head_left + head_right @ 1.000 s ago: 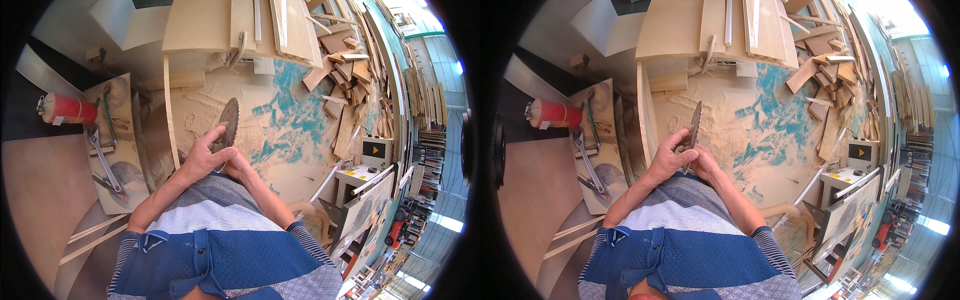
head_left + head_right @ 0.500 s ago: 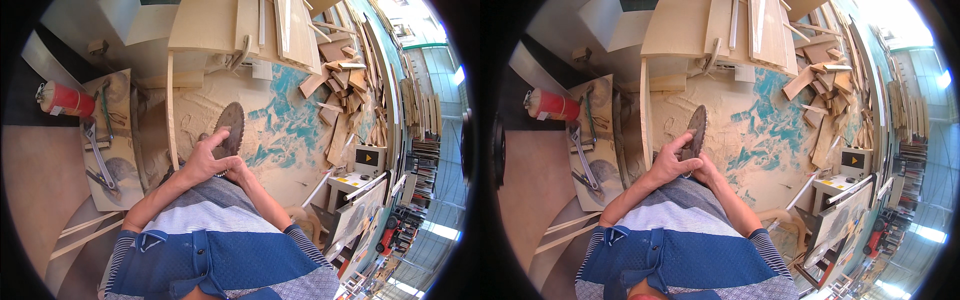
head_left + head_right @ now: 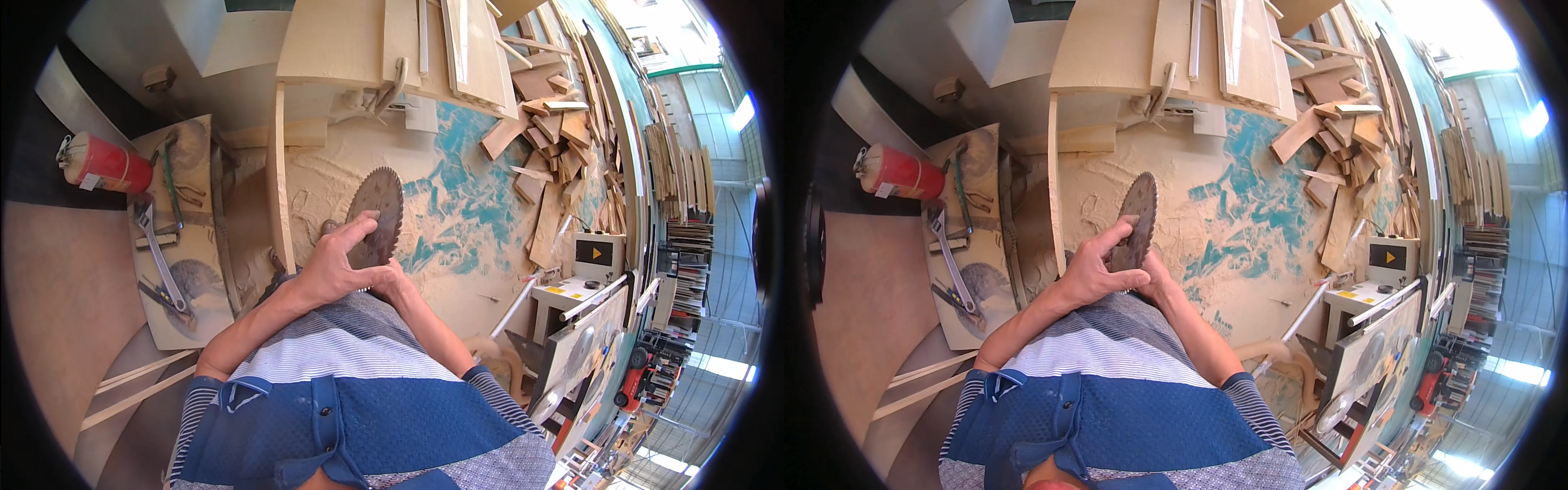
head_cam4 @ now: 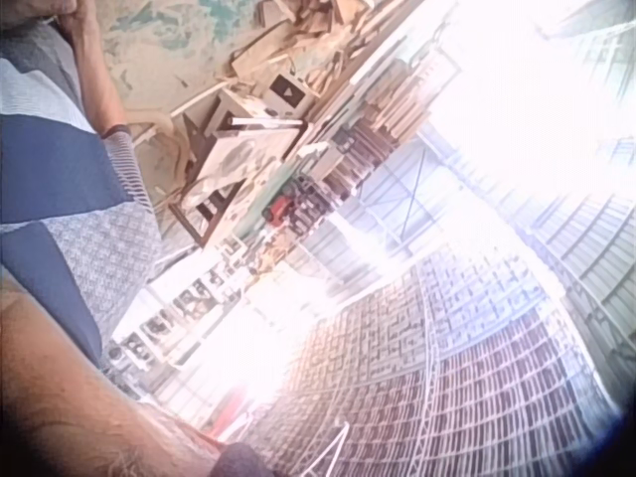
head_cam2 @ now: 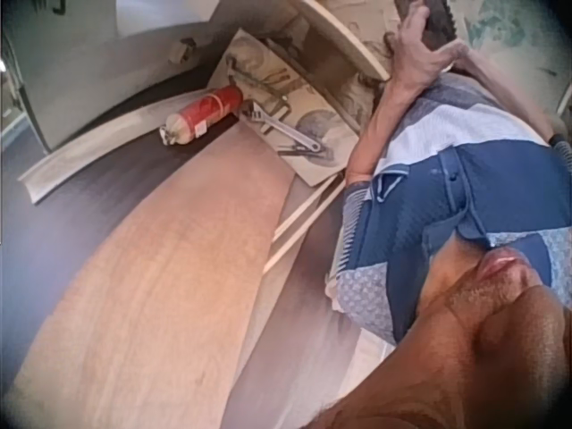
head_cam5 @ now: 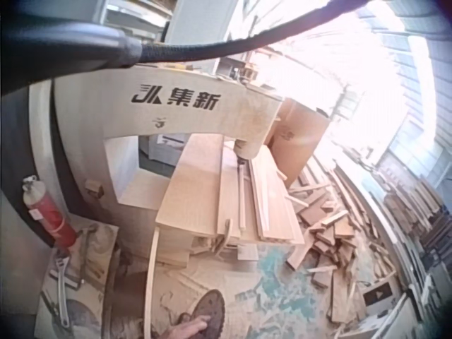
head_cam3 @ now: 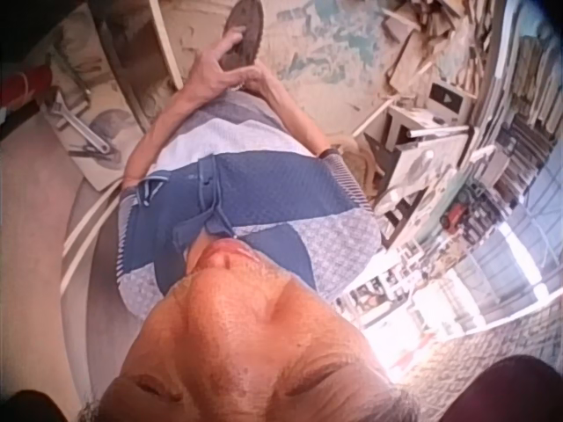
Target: The person picks up a circular saw blade from a workbench, walks through a woodworking shop carrying it, and places it on a table. They then pick up another blade, inspect it by turning it over, and place it back down. The person repeats this with several blades, handling them one at a time.
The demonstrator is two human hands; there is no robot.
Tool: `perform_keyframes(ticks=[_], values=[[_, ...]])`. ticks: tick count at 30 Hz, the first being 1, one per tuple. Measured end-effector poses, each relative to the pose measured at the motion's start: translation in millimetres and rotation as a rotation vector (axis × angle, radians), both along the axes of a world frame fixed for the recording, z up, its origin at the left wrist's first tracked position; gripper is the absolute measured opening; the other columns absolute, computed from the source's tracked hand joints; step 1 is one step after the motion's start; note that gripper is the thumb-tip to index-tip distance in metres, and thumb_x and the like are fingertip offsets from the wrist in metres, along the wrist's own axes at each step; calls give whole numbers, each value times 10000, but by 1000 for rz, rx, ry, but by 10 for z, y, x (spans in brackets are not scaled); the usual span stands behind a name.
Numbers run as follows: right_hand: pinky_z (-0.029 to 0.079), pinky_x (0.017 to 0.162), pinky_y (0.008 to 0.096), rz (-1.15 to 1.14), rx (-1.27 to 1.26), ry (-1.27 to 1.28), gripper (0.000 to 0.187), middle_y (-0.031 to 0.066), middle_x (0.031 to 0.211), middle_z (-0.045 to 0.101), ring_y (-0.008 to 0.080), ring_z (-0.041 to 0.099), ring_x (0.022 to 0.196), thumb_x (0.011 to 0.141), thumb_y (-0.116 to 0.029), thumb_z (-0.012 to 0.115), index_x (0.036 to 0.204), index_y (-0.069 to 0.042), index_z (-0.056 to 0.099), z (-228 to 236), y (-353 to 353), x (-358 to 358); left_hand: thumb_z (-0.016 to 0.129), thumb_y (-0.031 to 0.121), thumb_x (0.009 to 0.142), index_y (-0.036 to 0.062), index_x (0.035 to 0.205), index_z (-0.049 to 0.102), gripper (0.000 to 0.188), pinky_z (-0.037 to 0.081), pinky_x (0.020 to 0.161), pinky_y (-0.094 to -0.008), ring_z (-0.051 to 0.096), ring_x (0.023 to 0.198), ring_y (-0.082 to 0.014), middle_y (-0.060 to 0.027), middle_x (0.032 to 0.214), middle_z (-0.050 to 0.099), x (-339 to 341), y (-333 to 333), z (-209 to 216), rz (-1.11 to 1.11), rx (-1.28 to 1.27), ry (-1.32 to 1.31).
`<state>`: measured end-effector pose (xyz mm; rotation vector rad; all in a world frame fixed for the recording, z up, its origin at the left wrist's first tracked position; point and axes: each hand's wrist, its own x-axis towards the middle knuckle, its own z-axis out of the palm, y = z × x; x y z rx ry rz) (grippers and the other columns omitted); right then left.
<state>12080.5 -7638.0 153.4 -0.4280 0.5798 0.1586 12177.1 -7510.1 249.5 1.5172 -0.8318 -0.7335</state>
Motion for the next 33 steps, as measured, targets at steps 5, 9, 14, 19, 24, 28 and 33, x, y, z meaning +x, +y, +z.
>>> perform_keyframes(ticks=[5,9,14,19,24,28,33], values=[[634,779,408,-167,-19,64,320,104,1112,686,257,714,923,1049,-304,524,1261,-72,587,149,21,-76,925,266,747,-76,1361,526,809,455,1059,-341,545,1260,-213,-197,1468,508,-1,62,29,-45,-14,76],[630,764,391,-100,6,-44,330,102,1106,688,244,712,915,1028,-286,568,1269,-62,592,95,-21,-43,913,268,742,-49,1390,506,828,462,1052,-353,559,1247,-223,-166,1479,490,45,87,65,-135,-25,-8],[577,697,287,-209,-409,79,326,79,1086,686,183,688,858,997,-216,634,1265,-31,618,226,-136,-88,792,289,835,-68,1446,440,790,346,1165,-371,434,1426,-281,-194,1501,469,68,123,81,-168,-203,421],[545,657,251,-419,-722,181,299,55,1048,709,108,665,818,961,-76,656,1248,10,651,498,-367,-227,403,606,1036,0,1547,337,795,357,1180,-473,439,1424,-314,-183,1545,439,219,147,31,43,-526,1169],[536,652,248,-413,-794,95,258,34,982,719,89,659,776,960,-58,670,1211,3,675,713,-471,-274,374,598,1044,39,1531,387,742,338,1180,-556,445,1413,-368,-184,1550,443,344,180,-9,176,-601,1478],[535,656,242,-439,-778,110,259,38,982,718,89,661,774,961,-64,667,1209,13,671,825,-397,-311,375,589,1044,64,1528,404,715,343,1169,-580,447,1407,-383,-189,1544,447,296,234,-88,225,-567,1505],[522,631,235,-437,-803,144,267,41,968,714,85,649,746,953,-58,658,1209,17,667,993,-292,-491,387,572,1037,76,1523,421,695,355,1157,-589,464,1388,-391,-190,1530,468,181,266,-209,177,-581,1602]])
